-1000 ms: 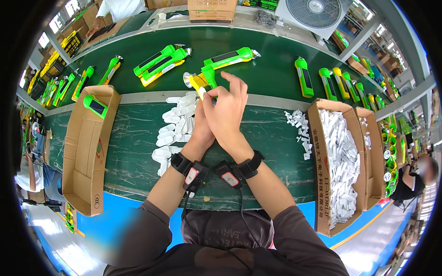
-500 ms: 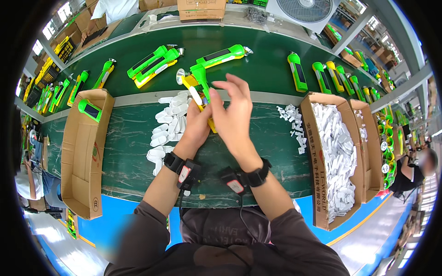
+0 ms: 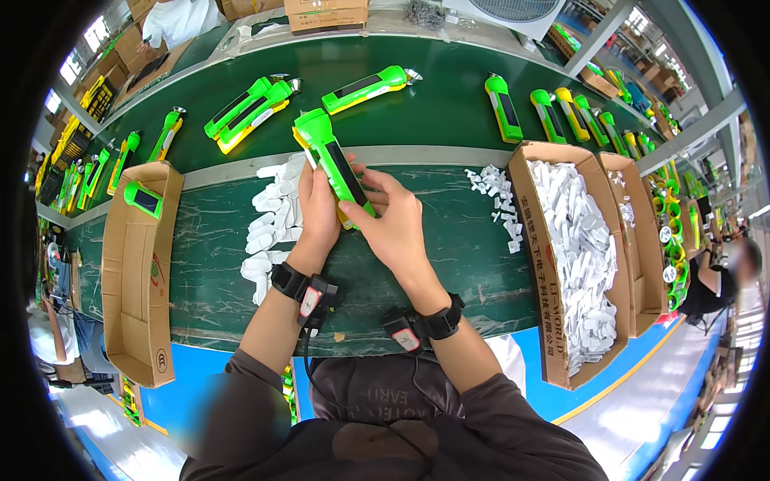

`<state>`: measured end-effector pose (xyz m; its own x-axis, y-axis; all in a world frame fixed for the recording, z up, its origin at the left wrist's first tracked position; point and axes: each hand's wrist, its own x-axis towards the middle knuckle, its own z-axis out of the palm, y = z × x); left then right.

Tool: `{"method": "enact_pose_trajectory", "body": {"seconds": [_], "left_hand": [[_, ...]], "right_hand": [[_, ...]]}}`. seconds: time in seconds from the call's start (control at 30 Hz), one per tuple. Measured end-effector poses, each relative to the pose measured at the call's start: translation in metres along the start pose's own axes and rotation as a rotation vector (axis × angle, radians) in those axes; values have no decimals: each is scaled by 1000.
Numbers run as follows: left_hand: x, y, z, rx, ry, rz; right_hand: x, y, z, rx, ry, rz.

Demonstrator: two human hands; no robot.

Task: Assembling the internal components including batteries and circuit boards into small solar flashlight housings on a factory assembly line.

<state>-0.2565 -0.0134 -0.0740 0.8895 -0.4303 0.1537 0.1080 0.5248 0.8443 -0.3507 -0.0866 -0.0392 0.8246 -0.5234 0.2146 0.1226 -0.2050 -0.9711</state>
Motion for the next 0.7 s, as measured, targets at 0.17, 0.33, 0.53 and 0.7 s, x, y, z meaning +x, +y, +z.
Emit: {"method": "enact_pose_trajectory", "body": {"seconds": [0.17,0.33,0.53,0.7], "left_hand": [[0,-1,1,-57,41,-49],[3,-3,-7,-167,-15,-147],[0,0,-1,-193,39,-167],[0,4,1,-123,-16,-132]], "right_hand": [[-1,5,6,-86,71,-45],[-1,11,17,-183,157,-180],[-2,11,21,-216,219,-187],[-2,13,20,-296,225,-194]]}}
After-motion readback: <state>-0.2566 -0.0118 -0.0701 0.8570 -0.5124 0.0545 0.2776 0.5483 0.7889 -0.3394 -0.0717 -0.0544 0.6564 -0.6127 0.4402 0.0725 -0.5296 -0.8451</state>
